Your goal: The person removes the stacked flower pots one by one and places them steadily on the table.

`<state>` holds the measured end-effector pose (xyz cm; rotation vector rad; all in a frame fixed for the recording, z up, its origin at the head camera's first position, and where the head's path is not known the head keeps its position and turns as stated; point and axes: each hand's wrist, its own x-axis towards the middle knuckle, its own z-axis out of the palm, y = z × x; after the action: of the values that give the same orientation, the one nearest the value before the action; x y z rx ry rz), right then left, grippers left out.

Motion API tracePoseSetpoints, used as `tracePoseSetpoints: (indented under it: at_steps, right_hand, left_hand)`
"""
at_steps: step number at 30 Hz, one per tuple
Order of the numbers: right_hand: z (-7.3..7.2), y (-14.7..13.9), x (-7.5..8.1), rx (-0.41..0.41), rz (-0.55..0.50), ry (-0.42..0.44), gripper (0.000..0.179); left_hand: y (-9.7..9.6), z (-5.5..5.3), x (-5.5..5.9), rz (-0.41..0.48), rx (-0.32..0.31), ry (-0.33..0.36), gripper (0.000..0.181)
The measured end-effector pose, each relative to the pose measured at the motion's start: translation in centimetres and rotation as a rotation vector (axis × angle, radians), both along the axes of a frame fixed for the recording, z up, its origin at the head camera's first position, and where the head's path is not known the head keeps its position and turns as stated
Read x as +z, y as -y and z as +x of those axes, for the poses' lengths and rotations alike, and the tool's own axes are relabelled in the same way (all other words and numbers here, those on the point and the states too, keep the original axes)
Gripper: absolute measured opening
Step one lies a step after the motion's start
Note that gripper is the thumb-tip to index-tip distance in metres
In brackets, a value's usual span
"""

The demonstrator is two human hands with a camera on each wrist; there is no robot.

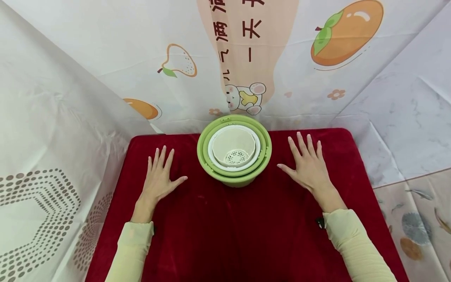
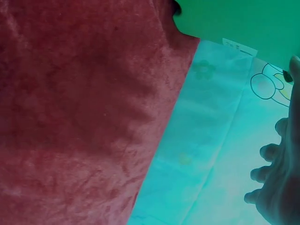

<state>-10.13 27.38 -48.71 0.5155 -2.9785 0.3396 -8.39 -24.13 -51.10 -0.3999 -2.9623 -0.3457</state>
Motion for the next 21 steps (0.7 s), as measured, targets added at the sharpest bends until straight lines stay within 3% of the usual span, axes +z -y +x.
tracePoseSetpoints:
  at_steps: [12,21]
  right_hand:
    - [-1.1,0.9,1.7,0.051,-0.043,-0.095,0.088]
    - [-1.6,1.5,2.1,0.055,-0.048,-0.109,0.086]
  left_hand:
    - [-1.4,-1.7,1.7,0.064,-0.11,0.021,0.118]
    - [-2.1,-1.9,2.2,0.134,-0.142,0.017,0.113]
